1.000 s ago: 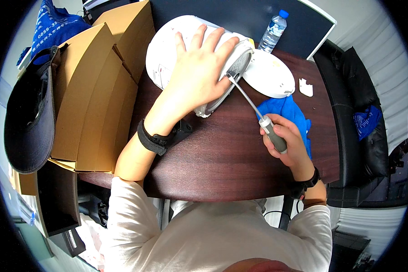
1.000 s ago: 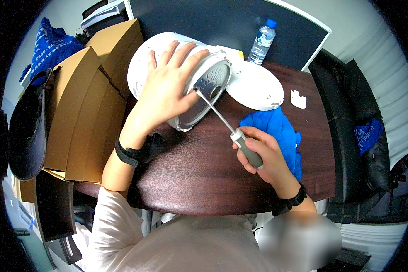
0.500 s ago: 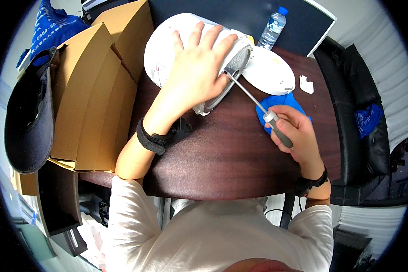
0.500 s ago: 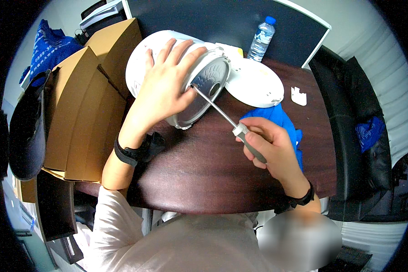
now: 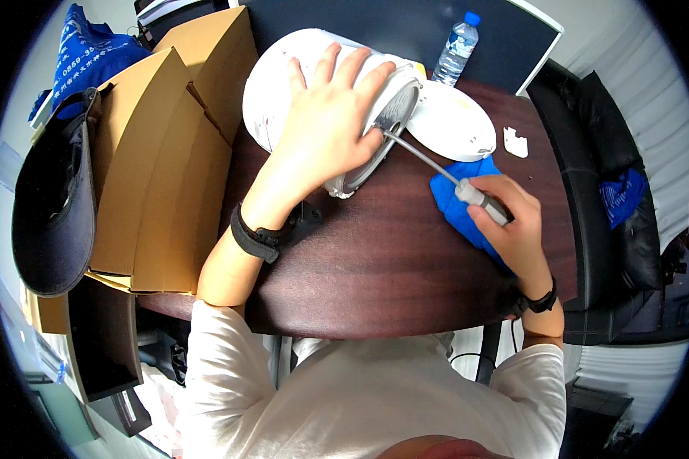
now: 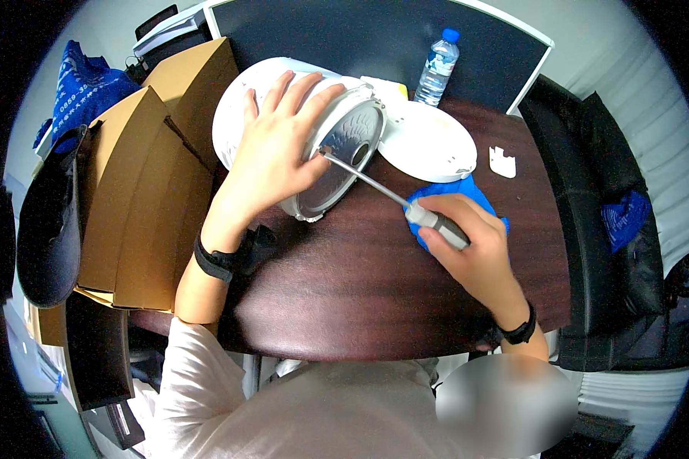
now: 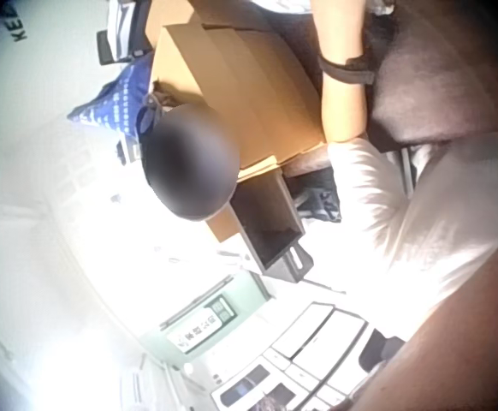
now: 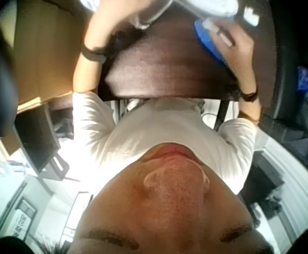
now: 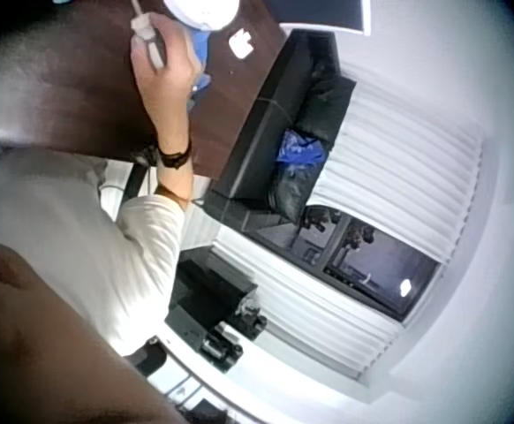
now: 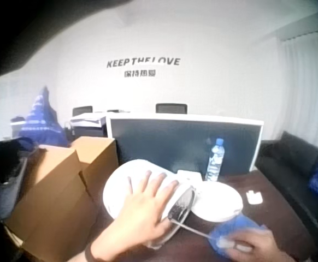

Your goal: The person uses a screwdriver to remove screws from the rim of a white cylindrical appliance placed on a table. They repeatedly loosen and remove screws from around the edge of the device's opening.

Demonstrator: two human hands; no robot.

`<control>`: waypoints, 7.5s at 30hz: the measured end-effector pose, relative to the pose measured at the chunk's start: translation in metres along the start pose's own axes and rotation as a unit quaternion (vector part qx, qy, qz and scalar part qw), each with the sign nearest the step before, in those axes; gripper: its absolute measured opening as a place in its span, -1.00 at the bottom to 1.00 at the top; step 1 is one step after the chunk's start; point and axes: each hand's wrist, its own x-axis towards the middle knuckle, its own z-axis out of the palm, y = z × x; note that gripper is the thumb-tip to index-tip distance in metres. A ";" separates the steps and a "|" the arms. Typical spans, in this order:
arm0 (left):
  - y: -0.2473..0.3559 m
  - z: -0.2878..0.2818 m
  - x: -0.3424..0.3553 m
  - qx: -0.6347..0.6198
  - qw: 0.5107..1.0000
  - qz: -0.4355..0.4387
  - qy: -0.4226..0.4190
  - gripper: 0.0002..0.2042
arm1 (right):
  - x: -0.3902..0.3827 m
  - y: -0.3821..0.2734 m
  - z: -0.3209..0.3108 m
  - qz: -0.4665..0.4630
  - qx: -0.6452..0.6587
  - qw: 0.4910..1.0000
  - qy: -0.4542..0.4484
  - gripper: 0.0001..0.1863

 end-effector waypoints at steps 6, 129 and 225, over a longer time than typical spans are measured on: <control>0.000 0.001 -0.001 0.003 1.000 -0.001 0.003 -0.25 | -0.019 0.004 0.020 0.268 0.465 0.841 -0.070 -0.64; 0.002 -0.001 0.002 0.016 1.000 0.006 -0.012 -0.24 | 0.030 0.016 -0.009 -0.137 -0.251 0.958 0.011 -0.68; 0.002 -0.003 0.001 0.010 0.999 -0.006 -0.032 -0.24 | 0.018 0.002 0.008 -0.101 -0.323 0.940 0.047 -0.60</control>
